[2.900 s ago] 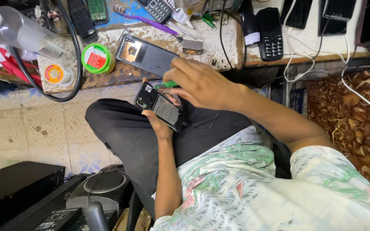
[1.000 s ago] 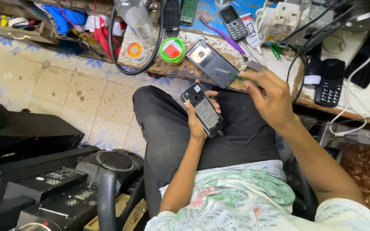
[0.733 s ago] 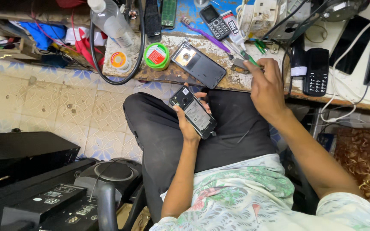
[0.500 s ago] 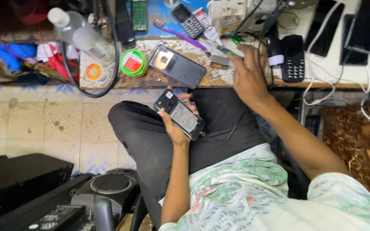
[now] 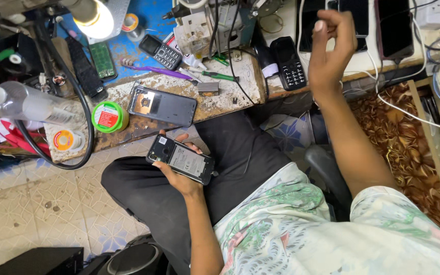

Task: The person uses a screwdriver to remove screws from a disassembled smartphone, then picks up a second phone to compare parts. They remove the back cover of the second phone, swap the back cover onto the first phone, and reassemble it. Finally, they apply a small adhesive strip to the phone's edge.

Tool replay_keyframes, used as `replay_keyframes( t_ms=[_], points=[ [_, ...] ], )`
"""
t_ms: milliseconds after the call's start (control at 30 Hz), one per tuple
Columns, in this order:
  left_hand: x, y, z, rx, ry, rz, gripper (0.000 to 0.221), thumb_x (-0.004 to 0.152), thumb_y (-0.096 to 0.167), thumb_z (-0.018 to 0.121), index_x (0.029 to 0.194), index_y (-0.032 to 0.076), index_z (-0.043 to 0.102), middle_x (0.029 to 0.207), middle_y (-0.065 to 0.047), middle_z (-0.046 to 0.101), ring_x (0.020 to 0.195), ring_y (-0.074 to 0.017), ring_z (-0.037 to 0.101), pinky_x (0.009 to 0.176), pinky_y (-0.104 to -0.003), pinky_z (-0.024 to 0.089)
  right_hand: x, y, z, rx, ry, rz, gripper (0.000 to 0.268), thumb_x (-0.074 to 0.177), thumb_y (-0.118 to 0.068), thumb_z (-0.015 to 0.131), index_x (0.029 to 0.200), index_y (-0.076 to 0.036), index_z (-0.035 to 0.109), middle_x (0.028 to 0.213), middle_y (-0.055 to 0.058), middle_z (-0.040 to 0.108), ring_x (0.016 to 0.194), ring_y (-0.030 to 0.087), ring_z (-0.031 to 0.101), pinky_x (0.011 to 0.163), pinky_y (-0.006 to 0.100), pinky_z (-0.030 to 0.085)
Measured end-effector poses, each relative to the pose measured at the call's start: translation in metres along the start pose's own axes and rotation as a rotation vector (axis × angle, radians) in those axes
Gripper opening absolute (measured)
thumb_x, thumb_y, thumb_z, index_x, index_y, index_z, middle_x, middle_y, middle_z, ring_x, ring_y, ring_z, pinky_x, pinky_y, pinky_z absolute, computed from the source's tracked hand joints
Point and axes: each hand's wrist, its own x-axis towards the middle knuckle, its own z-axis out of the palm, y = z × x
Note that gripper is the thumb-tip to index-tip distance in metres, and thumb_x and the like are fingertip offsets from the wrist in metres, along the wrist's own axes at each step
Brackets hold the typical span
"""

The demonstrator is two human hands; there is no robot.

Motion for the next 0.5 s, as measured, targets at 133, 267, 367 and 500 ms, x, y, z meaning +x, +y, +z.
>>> replay_keyframes(
  t_ms=[133, 267, 367, 500],
  points=[
    [0.001, -0.003, 0.001, -0.002, 0.0, -0.005, 0.081, 0.099, 0.066, 0.044, 0.158, 0.012, 0.032, 0.116, -0.019, 0.066, 0.078, -0.023, 0.065, 0.072, -0.035, 0.056, -0.021, 0.098, -0.007, -0.254, -0.201, 0.133, 0.024, 0.108, -0.002, 0.064, 0.129, 0.005, 0.054, 0.11, 0.018, 0.05, 0.099, 0.03, 0.051, 0.085, 0.043, 0.048],
    [0.002, -0.006, 0.002, -0.001, -0.008, -0.012, 0.077, 0.1, 0.065, 0.044, 0.155, 0.013, 0.035, 0.115, -0.018, 0.067, 0.075, -0.0229, 0.066, 0.072, -0.034, 0.055, -0.042, 0.154, 0.01, -0.783, -0.5, 0.302, 0.077, 0.102, -0.046, 0.081, 0.142, 0.01, 0.046, 0.12, 0.029, 0.056, 0.108, 0.047, 0.052, 0.089, 0.057, 0.044],
    [0.003, -0.004, 0.004, 0.03, -0.004, -0.015, 0.079, 0.099, 0.066, 0.045, 0.156, 0.013, 0.034, 0.114, -0.017, 0.067, 0.076, -0.0221, 0.066, 0.07, -0.034, 0.055, -0.037, 0.176, 0.028, -0.962, -0.527, 0.296, 0.087, 0.096, -0.06, 0.082, 0.139, 0.009, 0.049, 0.118, 0.028, 0.061, 0.103, 0.044, 0.057, 0.084, 0.054, 0.048],
    [0.003, -0.002, 0.005, 0.109, 0.008, 0.004, 0.08, 0.099, 0.067, 0.042, 0.156, 0.012, 0.033, 0.114, -0.016, 0.067, 0.071, -0.022, 0.065, 0.068, -0.035, 0.053, -0.024, 0.19, 0.045, -1.02, -0.567, 0.346, 0.098, 0.094, -0.068, 0.082, 0.143, 0.008, 0.044, 0.121, 0.029, 0.059, 0.107, 0.044, 0.055, 0.086, 0.051, 0.047]
  ],
)
